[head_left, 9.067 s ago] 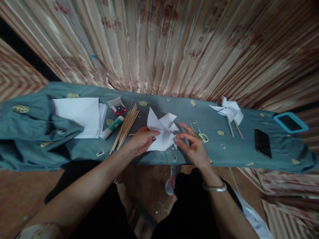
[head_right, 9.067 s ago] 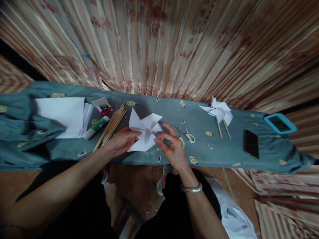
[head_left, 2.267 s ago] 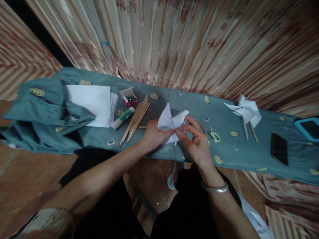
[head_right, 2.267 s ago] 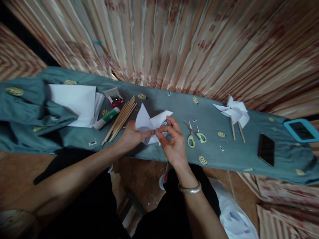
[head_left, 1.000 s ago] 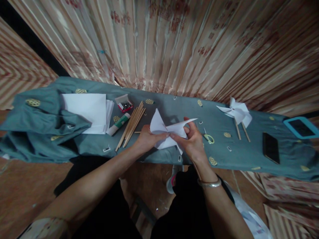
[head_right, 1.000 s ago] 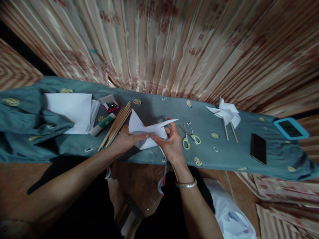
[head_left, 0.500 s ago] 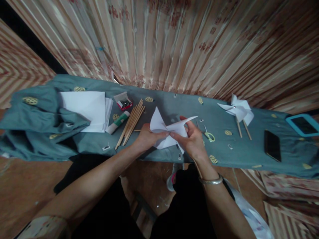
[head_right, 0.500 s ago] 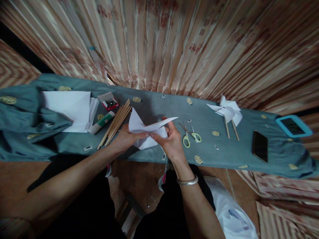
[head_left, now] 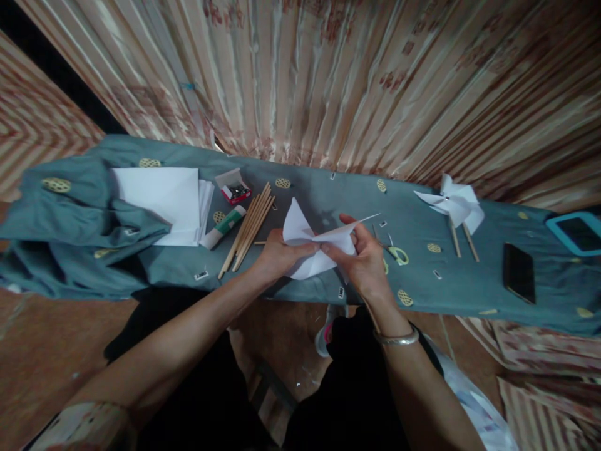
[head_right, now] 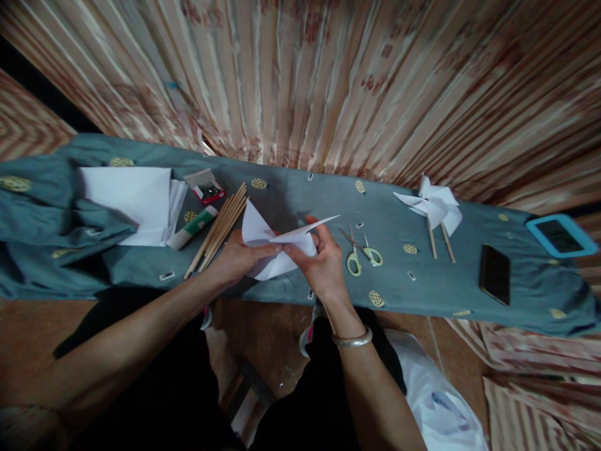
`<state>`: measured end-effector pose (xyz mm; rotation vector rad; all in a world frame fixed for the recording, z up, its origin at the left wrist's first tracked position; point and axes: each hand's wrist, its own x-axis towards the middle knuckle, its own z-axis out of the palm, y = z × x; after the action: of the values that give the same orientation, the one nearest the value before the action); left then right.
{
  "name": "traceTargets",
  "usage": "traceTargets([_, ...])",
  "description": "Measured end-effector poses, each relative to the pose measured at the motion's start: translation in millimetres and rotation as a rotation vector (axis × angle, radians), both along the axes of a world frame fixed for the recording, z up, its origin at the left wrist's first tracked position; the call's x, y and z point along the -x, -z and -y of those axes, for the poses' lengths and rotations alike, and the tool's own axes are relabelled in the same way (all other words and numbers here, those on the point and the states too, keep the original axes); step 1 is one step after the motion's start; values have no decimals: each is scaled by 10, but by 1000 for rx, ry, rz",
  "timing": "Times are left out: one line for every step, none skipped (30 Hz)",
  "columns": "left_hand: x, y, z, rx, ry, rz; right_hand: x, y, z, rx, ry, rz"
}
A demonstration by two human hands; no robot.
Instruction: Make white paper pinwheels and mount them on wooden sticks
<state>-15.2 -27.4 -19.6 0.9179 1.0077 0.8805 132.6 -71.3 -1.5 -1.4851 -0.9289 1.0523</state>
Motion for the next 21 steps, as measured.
traceTargets([1,1,-2,2,9,-4,2,-1,1,-1,1,1])
traceTargets([2,0,-4,2,12,-8,3,-2,2,-4,1,4])
traceTargets([2,-2,-6,3,15,-10,3,-3,4,-6,2,10])
traceTargets([3,-6,-8,3,13,-7,2,-5,6,-9,3,17])
traceTargets([4,-11,-9,6,13,-4,1,-7,9,-11,4,24])
traceTargets([6,-15,-11,9,15,0,-1,-10,10,-13,4,32])
traceTargets([7,-19,-13,12,19,2,-4,-13,12,-14,3,37])
traceTargets([9,-21,-15,14,23,0,-6,-16,12,-15,0,37])
traceTargets([12,-21,-17,14,26,-6,-8,-19,12,-15,-5,32])
traceTargets([14,-18,-19,12,27,-12,-8,-21,12,-15,-10,26])
traceTargets([15,-14,-21,8,28,-16,-8,-23,12,-15,-15,20])
traceTargets([16,-9,-22,4,29,-16,-8,-24,11,-15,-19,14])
traceTargets([15,-4,-24,3,30,-15,-8,-24,10,-14,-22,11])
traceTargets([14,1,-25,4,30,-11,-8,-22,9,-14,-24,13])
traceTargets([13,4,-26,6,29,-7,-10,-18,9,-14,-25,17])
traceTargets([11,4,-26,9,28,-7,-13,-13,9,-14,-27,21])
traceTargets([10,3,-26,11,28,-12,-18,-7,9,-14,-30,26])
traceTargets([10,-1,-25,12,23,-22,-25,0,10,-13,-32,34])
traceTargets([11,-6,-24,12,20,-31,-32,8,11,-11,-35,44])
traceTargets([13,-12,-23,12,19,-35,-38,15,12,-9,-39,54])
traceTargets([15,-18,-21,14,20,-31,-43,21,12,-7,-40,59])
